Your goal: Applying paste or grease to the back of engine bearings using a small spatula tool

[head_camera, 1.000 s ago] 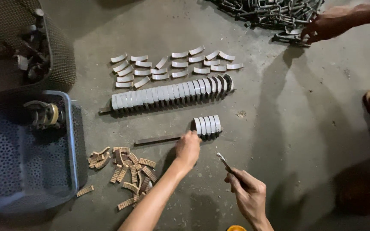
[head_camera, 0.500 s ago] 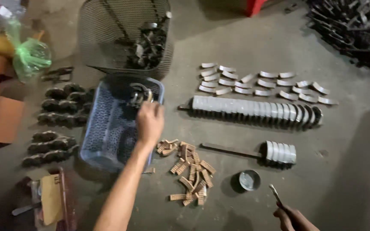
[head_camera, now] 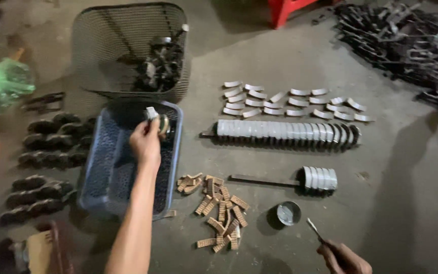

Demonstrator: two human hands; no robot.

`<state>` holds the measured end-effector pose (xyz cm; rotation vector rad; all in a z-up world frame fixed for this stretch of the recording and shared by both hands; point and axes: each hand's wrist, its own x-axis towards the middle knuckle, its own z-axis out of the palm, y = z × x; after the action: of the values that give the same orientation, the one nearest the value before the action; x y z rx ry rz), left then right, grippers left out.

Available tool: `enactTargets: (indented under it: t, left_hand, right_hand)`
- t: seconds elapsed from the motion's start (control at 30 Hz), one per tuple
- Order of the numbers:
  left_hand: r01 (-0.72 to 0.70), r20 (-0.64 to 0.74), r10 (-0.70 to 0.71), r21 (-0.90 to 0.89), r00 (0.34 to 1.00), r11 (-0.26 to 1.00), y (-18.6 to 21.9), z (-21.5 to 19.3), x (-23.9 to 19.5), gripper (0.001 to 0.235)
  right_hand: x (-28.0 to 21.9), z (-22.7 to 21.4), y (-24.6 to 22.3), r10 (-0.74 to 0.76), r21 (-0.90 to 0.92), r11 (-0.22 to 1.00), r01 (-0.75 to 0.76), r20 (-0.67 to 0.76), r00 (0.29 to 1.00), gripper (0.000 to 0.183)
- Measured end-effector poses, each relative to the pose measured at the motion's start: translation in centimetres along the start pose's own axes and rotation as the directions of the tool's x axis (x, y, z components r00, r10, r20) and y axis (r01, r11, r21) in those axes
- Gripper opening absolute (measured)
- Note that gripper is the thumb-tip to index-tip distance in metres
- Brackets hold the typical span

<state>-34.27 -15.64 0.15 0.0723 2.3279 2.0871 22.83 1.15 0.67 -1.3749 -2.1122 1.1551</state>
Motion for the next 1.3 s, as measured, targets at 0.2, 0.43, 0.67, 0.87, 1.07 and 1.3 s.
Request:
enactTargets:
  t: [0.2,0.43,0.67,0.87,1.07,1.3]
  left_hand:
    - [0.189,0.478,-0.061,-0.225,0.876,0.956,8.2,3.7,-16.4,0.015]
    - [0.129,0.704,0.074,-0.231,0.707,0.964,11.9,8.1,-29.3,0.021]
    - [-0.011,0.790,0.066,-0.075,0.610,0.997,12.7,7.8,-31.5,0.023]
    - [-0.004,0.790,0.133,-0.163,0.598,0.987,12.9,7.3,-32.1,0.024]
    - [0.187,0.794,0.044,-0.196,0.606,0.963,13.9,7.0,-31.7,0.029]
    - [0.004,0.788,0.114,-0.146,0.605,0.989,13.3,7.2,-32.1,0.020]
  right_hand:
    - [9.1,-2.5,-12.8,-0.231,-0.025,0.972,0.235,0.114,0.966,0.009]
    - [11.2,-5.2,-20.7,-0.174,0.133,0.982,0.135,0.346,0.922,0.018]
    - [11.0,-5.5,-17.9,-0.183,0.226,0.972,0.071,0.527,0.830,0.019]
    - [11.0,-5.5,-17.5,-0.210,0.198,0.972,0.124,0.505,0.837,0.017]
    - [9.9,-6.7,-18.6,-0.339,0.071,0.939,0.336,0.346,0.875,0.013]
    - [8.7,-6.8,-19.3,-0.444,0.030,0.883,0.468,0.375,0.814,0.010]
